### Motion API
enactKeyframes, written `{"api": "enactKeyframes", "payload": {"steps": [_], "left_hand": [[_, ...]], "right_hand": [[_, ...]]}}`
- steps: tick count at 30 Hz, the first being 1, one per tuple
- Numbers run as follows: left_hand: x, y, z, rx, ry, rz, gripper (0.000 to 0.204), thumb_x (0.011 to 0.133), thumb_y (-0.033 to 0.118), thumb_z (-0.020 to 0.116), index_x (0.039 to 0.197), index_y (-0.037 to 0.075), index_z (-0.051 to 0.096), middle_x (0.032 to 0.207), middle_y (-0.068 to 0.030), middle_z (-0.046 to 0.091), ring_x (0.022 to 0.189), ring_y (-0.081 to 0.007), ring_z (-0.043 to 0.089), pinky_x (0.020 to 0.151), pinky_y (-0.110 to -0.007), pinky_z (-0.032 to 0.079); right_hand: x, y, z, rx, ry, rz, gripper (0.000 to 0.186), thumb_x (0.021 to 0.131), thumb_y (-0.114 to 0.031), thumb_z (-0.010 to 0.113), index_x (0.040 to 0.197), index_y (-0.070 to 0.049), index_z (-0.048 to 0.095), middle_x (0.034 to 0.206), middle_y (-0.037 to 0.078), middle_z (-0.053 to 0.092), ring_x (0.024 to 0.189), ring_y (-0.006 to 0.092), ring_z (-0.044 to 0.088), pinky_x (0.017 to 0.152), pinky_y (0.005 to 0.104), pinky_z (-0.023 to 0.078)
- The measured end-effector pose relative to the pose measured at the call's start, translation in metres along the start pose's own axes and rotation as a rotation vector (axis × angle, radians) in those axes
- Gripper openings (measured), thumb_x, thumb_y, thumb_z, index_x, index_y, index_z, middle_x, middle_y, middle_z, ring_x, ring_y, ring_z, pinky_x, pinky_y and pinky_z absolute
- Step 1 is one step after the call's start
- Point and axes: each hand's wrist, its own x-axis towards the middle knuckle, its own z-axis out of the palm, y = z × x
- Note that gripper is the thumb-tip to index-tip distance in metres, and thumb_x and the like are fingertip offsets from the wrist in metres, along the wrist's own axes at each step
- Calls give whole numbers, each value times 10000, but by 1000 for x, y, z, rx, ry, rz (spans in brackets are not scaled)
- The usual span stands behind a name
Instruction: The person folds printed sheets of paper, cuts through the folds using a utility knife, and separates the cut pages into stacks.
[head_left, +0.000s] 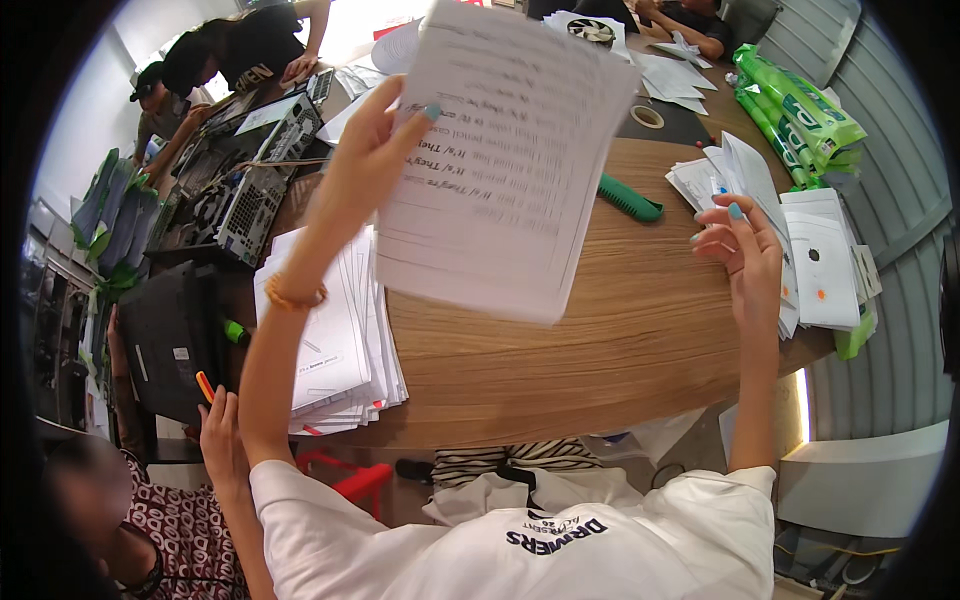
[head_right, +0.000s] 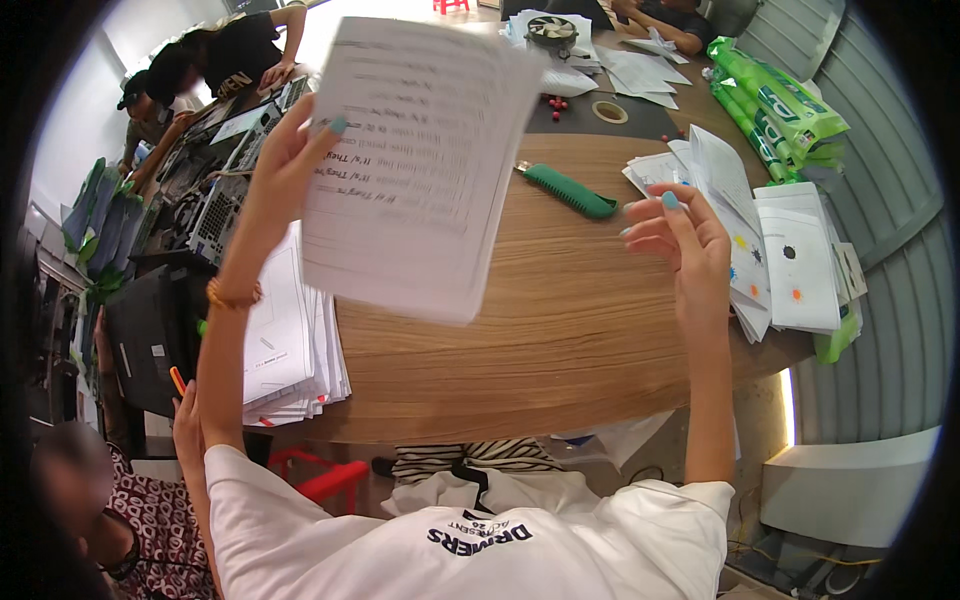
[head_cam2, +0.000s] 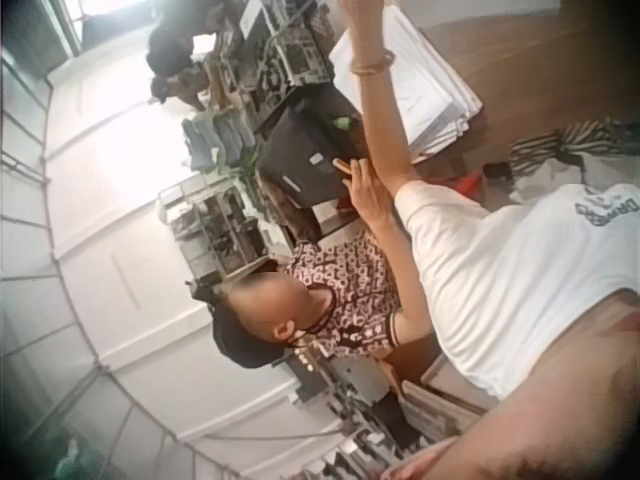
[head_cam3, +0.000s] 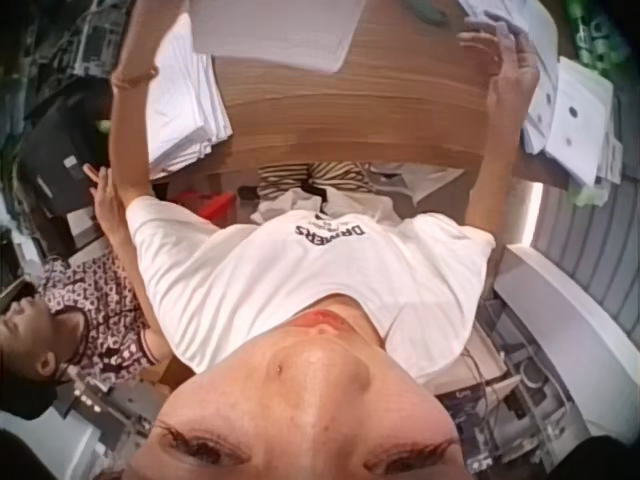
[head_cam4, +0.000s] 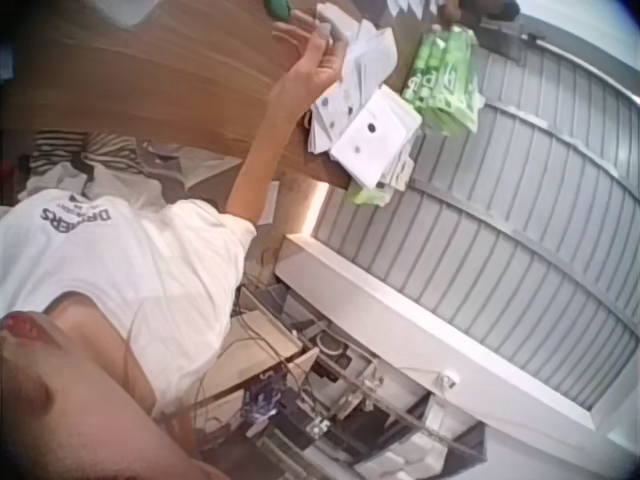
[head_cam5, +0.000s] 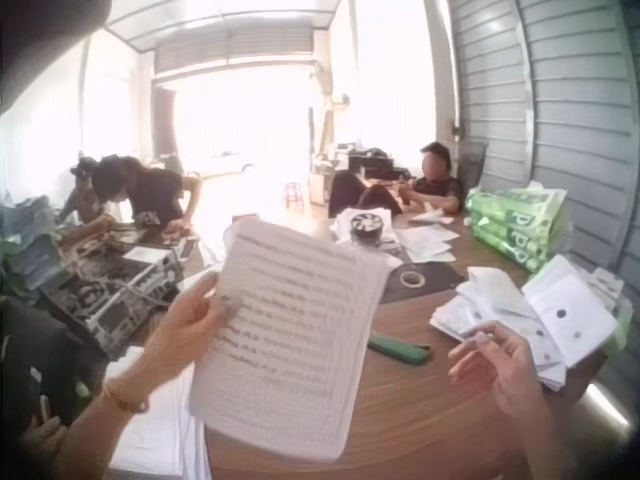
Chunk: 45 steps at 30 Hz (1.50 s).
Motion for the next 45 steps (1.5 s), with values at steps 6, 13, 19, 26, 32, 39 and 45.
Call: {"api": "enactKeyframes", "payload": {"steps": [6,13,19,26,32,39,45], "left_hand": [[37,8,-1,423,-777,-305,304,825,219,507,1038,52,646,851,-72,637,787,-164,612,751,-311,465],[-10,-55,107,866,-1093,758,210,749,184,571,933,109,637,1088,-61,567,1210,-216,368,1015,-552,243],[-65,-77,111,938,-584,547,512,852,234,519,1311,60,374,1347,-150,376,1327,-307,243,1087,-529,138],[-84,-76,65,724,-719,127,542,923,271,396,1418,126,231,1485,-135,161,1373,-307,127,1108,-477,74],[-91,-83,78,842,-762,205,546,938,410,339,1411,149,263,1463,-173,202,1359,-320,171,1091,-502,141],[-94,-78,82,884,-793,120,534,948,370,317,1426,156,212,1473,-180,160,1366,-328,137,1103,-473,112],[-101,-82,83,831,-686,112,557,935,417,345,1408,133,264,1438,-251,200,1353,-378,155,1077,-527,130]], "right_hand": [[7,24,21,-163,-173,22,186,922,-151,480,1042,-35,562,946,93,631,736,123,623,600,238,509],[75,142,29,-1291,89,-692,338,827,-233,610,1058,4,539,1061,166,567,1020,318,515,896,415,395],[75,144,5,-1291,-42,-391,394,808,-246,630,1100,-3,527,1027,150,584,982,298,556,828,395,430],[-82,19,-5,-927,-173,-330,410,659,-93,712,1053,-42,607,852,128,610,731,275,610,636,345,487],[-173,13,13,-992,-254,-212,445,601,-104,755,1014,-2,624,802,83,601,634,211,609,529,292,491],[-168,22,22,-1023,-222,-252,429,622,-131,753,1007,3,621,798,74,591,620,203,598,497,293,472],[-165,22,20,-1055,-238,-286,419,625,-130,750,1002,-2,621,795,66,589,623,195,595,487,287,466]]}}
